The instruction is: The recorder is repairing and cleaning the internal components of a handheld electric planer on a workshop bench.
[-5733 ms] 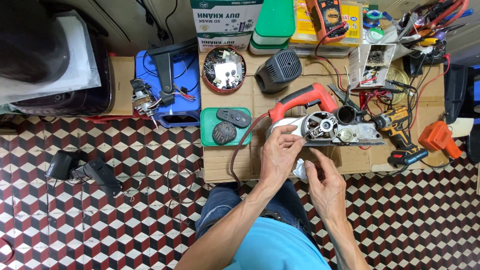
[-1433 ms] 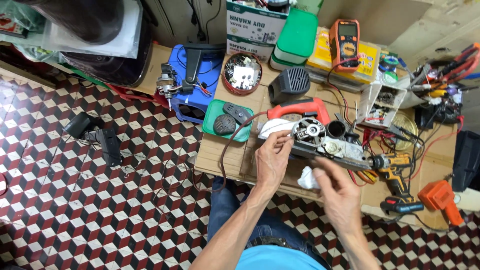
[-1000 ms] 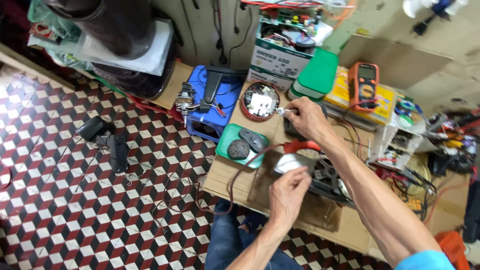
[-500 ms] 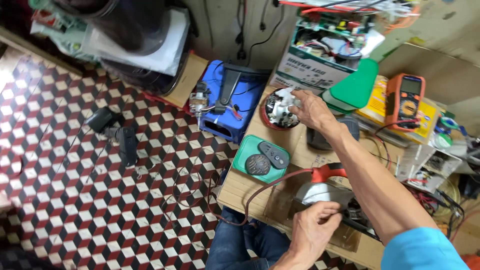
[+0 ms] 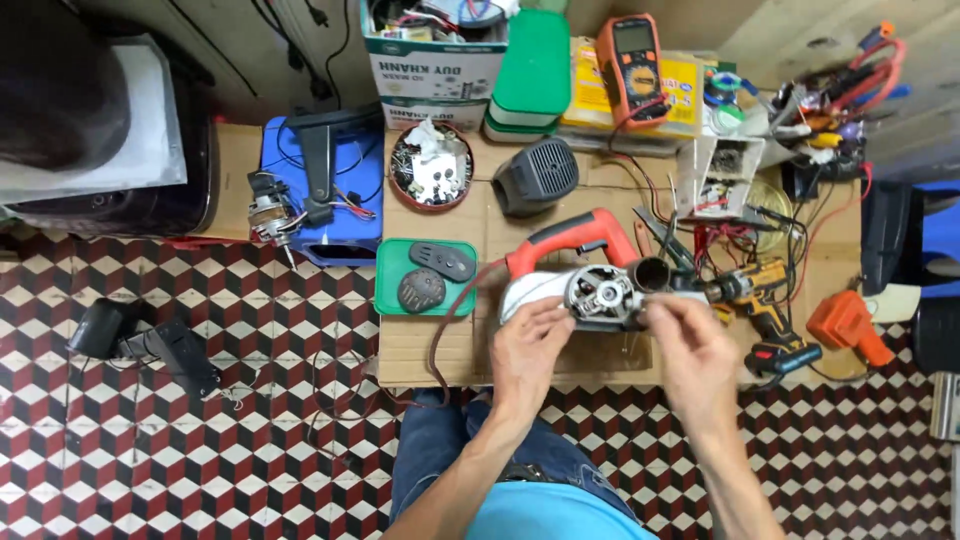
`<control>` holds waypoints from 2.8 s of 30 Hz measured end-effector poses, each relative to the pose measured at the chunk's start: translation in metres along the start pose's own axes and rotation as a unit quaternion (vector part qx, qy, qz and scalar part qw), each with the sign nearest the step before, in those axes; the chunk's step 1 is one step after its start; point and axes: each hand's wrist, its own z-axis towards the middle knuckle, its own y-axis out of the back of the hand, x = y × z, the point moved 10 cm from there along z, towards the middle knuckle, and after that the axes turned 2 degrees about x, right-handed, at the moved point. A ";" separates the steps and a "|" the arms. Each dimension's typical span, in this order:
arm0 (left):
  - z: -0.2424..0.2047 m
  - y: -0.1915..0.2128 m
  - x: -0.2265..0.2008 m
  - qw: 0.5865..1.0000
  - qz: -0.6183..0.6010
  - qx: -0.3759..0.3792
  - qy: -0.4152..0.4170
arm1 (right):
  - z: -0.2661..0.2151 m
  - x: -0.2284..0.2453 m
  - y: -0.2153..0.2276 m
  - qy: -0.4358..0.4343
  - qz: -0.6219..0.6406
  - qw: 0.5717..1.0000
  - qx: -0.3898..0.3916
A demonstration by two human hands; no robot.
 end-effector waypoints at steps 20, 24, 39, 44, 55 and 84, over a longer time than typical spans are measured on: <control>-0.002 -0.002 -0.020 0.995 0.007 -0.052 -0.084 | 0.013 0.057 -0.032 0.255 -0.217 0.938 0.089; 0.005 0.004 -0.007 0.994 -0.040 -0.031 -0.093 | 0.016 0.054 -0.042 0.242 -0.236 0.930 0.145; 0.007 0.001 -0.004 0.995 -0.018 -0.014 -0.099 | 0.009 0.056 -0.089 0.399 -0.300 0.840 0.215; -0.012 0.004 -0.012 0.994 -0.044 -0.011 -0.101 | 0.005 0.061 -0.095 0.436 -0.298 0.813 0.244; 0.002 0.020 0.099 0.951 -0.275 -0.099 0.106 | 0.014 0.056 -0.101 0.398 -0.312 0.820 0.270; -0.049 0.024 -0.079 0.954 -0.219 -0.178 -0.105 | -0.016 0.133 -0.062 0.443 -0.124 0.863 0.208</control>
